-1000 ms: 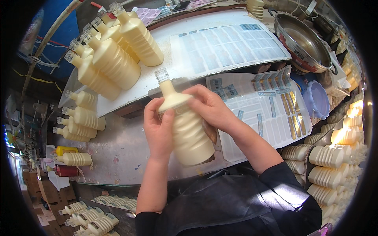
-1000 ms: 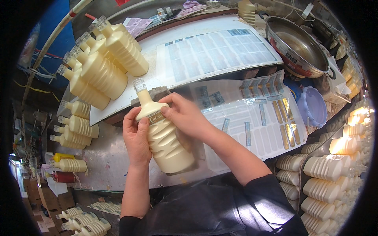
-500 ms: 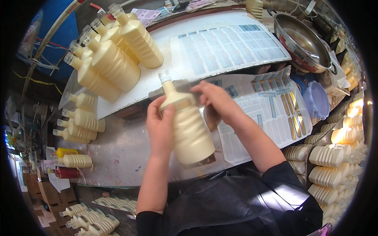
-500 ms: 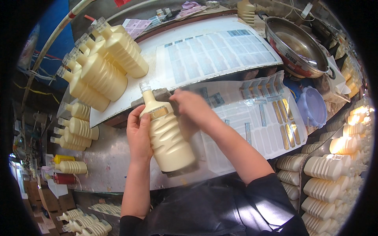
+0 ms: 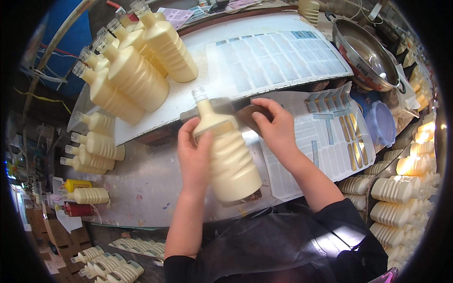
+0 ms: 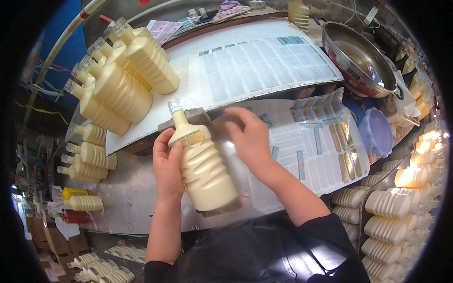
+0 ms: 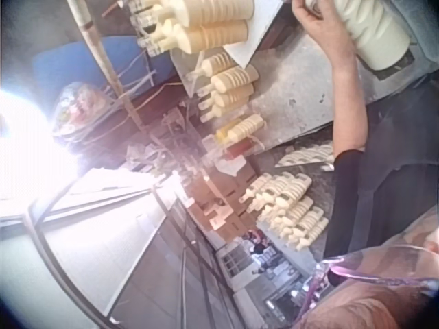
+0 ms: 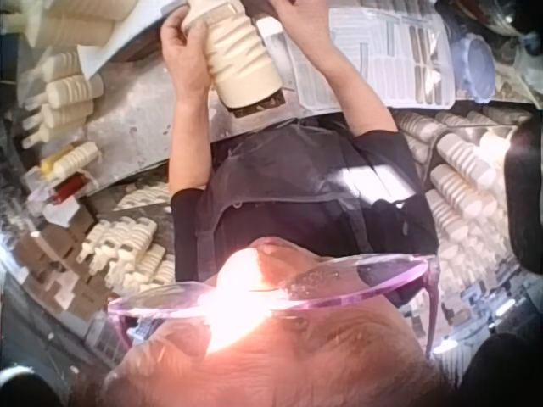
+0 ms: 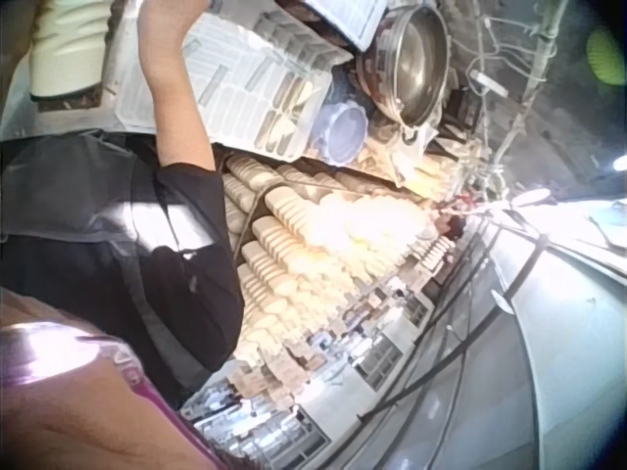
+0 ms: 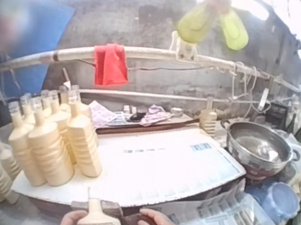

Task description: The person picks up a cream-colored plastic bottle, peels a label from a sheet, and applies it to the bottle's body. They smooth the label with their fingers and repeat the process on multiple bottles, placing finished bottles on a nearby surface.

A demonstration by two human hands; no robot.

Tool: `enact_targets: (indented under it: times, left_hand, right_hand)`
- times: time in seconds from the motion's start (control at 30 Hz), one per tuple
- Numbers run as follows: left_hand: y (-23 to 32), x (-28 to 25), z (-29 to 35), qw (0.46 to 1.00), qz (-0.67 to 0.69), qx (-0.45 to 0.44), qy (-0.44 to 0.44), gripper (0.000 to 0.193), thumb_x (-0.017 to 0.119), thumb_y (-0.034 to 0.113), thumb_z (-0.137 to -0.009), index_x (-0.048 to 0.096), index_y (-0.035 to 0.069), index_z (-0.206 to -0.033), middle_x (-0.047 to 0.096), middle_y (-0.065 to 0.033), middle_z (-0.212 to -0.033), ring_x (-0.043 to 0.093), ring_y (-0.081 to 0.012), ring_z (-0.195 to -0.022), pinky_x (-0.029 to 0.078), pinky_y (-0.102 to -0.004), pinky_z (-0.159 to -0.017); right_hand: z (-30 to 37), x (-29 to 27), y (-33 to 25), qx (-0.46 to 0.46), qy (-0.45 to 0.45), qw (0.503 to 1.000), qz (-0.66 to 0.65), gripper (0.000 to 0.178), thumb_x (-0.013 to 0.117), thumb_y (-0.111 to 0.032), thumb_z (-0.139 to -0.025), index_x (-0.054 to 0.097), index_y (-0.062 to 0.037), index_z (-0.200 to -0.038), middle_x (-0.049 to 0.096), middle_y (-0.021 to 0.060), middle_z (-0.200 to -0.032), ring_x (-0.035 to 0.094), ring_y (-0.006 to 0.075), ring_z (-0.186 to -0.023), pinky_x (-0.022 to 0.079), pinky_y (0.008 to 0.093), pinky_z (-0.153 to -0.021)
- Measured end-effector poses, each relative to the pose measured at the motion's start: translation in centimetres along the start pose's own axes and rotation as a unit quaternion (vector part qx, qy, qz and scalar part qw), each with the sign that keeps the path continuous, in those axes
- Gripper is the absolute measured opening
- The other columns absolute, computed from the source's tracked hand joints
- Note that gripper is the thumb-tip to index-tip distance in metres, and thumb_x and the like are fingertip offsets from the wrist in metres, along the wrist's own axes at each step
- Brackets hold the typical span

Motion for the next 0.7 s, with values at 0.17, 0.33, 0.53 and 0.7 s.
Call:
enact_targets:
  times: [0.17,0.33,0.53,0.7]
  left_hand:
    - [-1.0,-1.3,0.1,0.998,0.032,-0.04,-0.025,0.04,0.041,0.029,-0.111,0.05,0.001,-0.139,0.061,-0.0108,-0.129,0.061,-0.0173,-0.117,0.05,-0.0333,-0.101]
    - [-1.3,-1.6,-0.1,0.997,0.061,-0.047,-0.008,0.047,0.033,0.036,-0.113,0.051,0.001,-0.139,0.062,-0.0107,-0.128,0.062,-0.0186,-0.116,0.049,-0.0354,-0.102]
    - [-1.9,-1.4,-0.6,0.996,0.063,-0.048,-0.034,0.038,0.044,0.029,-0.112,0.054,0.002,-0.135,0.065,-0.0095,-0.123,0.063,-0.0157,-0.11,0.052,-0.033,-0.098]
    - [-2.5,-1.7,-0.9,0.994,0.098,-0.037,-0.031,0.033,0.051,0.027,-0.11,0.057,0.001,-0.131,0.067,-0.0087,-0.118,0.064,-0.0139,-0.106,0.054,-0.031,-0.094]
  right_hand:
    - [-0.9,0.0,-0.7,0.124,-0.1,0.972,-0.171,0.018,0.061,-0.019,-0.099,0.07,-0.005,-0.105,0.064,-0.0003,-0.094,0.057,0.0059,-0.087,0.047,0.0229,-0.073]
    - [-0.5,2.8,-1.7,0.152,-0.205,0.963,-0.09,0.029,0.064,-0.029,-0.099,0.067,-0.0032,-0.114,0.065,0.0013,-0.095,0.059,0.0059,-0.084,0.048,0.0233,-0.075]
    - [-0.4,3.9,-1.6,0.128,-0.212,0.968,-0.038,0.033,0.069,-0.027,-0.099,0.065,-0.0002,-0.116,0.07,0.0035,-0.096,0.062,0.0061,-0.085,0.05,0.0234,-0.077]
    - [-0.3,4.1,-1.2,0.14,-0.204,0.966,-0.071,0.03,0.07,-0.025,-0.098,0.065,-0.001,-0.115,0.07,0.002,-0.095,0.062,0.0054,-0.085,0.05,0.023,-0.077]
Point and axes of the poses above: each hand's wrist, its own z-axis away from the middle knuckle, its own x-axis out of the palm, y = z × x, the point moved 3 cm from there along -z, towards the middle knuckle
